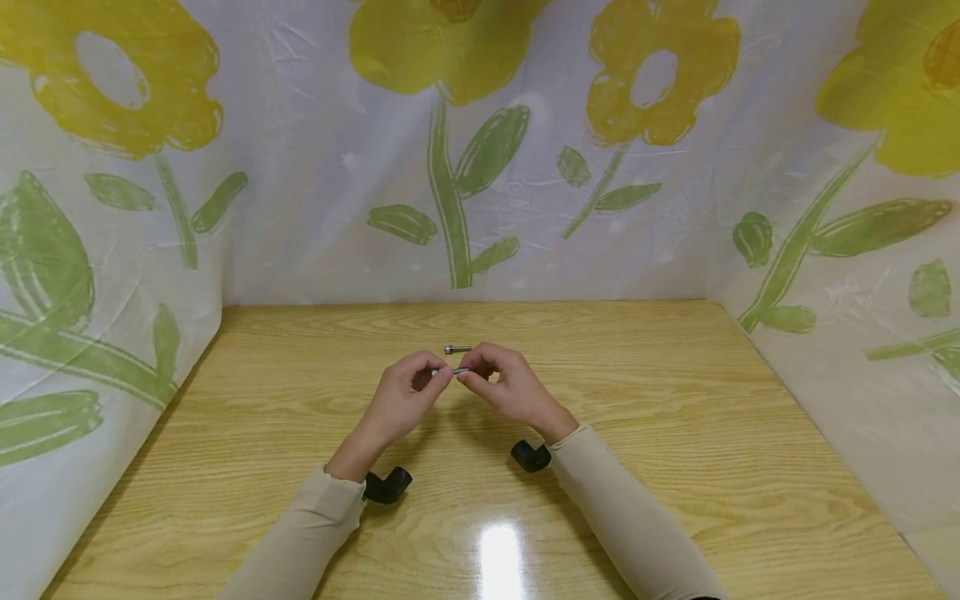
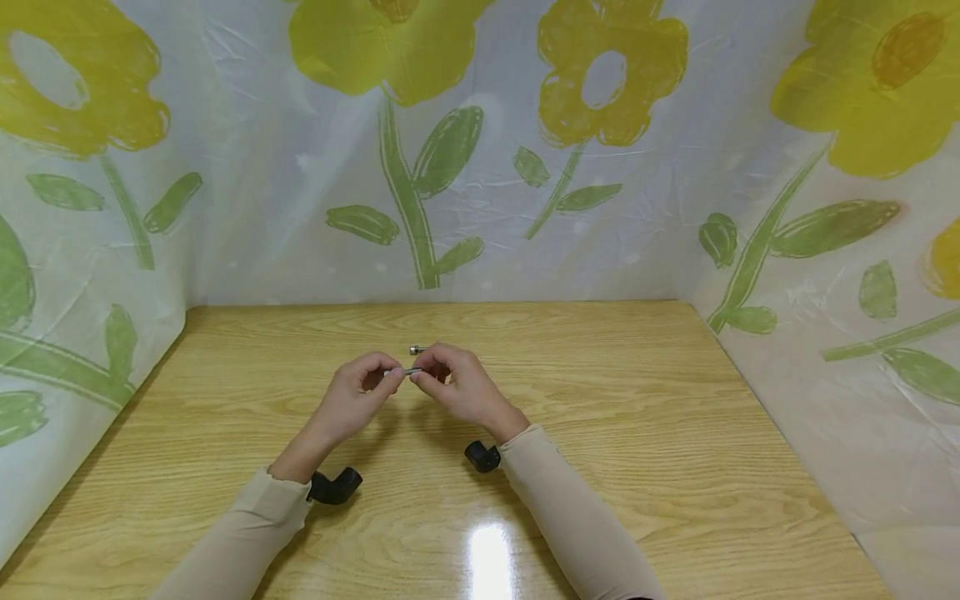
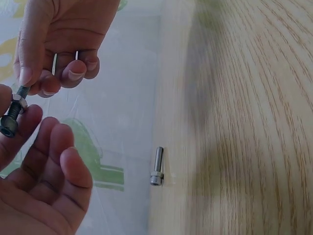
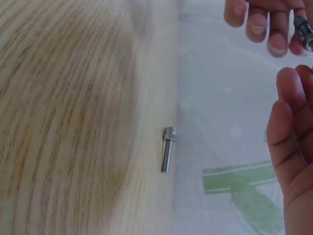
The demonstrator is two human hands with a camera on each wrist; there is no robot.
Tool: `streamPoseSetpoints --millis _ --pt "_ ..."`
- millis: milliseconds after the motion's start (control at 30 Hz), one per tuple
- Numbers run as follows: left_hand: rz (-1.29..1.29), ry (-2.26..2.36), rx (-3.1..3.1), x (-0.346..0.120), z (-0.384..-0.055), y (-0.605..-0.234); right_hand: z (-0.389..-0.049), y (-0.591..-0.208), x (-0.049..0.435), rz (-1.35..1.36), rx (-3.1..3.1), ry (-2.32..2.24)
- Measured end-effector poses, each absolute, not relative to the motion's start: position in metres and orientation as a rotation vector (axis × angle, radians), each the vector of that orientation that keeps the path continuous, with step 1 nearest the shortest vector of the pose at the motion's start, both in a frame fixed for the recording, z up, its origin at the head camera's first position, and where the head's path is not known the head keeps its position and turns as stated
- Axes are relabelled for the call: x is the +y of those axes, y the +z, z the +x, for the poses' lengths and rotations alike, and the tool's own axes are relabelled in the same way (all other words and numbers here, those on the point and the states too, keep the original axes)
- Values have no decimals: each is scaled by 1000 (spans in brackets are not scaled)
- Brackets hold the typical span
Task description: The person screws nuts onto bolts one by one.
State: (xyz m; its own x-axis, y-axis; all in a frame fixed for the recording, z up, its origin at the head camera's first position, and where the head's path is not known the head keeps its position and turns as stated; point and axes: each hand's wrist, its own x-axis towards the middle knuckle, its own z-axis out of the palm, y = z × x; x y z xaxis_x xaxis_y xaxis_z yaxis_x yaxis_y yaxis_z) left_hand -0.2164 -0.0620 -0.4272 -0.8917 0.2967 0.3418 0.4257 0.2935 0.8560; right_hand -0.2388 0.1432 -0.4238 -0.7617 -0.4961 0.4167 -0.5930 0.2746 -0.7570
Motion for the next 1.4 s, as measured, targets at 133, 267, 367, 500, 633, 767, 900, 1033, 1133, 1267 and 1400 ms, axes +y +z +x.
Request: streamPoseSetpoints --millis 133,267,367,500,633,767,900,1033,1133,1267,1400 --pt "-662 -1643 -2470 -63 -217 -428 -238 -424 143 1048 -2426 1514" --pt "-657 -1681 -2466 -63 -217 -427 -238 -424 143 1041 -2432 1517" --pt "-701 -1703 -2416 -62 -216 -426 -237 -423 143 1034 -2436 1515" --pt "-763 -1659 -2367 -61 -217 -426 -237 -422 142 1025 -2441 1521" --pt "-751 -1634 -2403 -61 -217 -426 -236 -423 142 1004 -2460 1533" --pt "-708 -1638 -2455 -62 -215 -426 -235 -422 141 989 -2476 1537" --pt "-676 -1651 -2491 -60 -215 -426 -227 -412 142 992 -2482 1529" --pt "-675 -1695 -2518 -56 -216 -426 -215 -396 143 975 -2480 1522" --pt "-687 -1697 -2501 -55 -215 -424 -212 -391 143 978 -2473 1530" --pt "-739 -1656 -2442 -55 -204 -407 -212 -389 141 998 -2465 1541" --pt "-743 -1631 -2433 -56 -195 -393 -212 -389 138 1012 -2457 1552"
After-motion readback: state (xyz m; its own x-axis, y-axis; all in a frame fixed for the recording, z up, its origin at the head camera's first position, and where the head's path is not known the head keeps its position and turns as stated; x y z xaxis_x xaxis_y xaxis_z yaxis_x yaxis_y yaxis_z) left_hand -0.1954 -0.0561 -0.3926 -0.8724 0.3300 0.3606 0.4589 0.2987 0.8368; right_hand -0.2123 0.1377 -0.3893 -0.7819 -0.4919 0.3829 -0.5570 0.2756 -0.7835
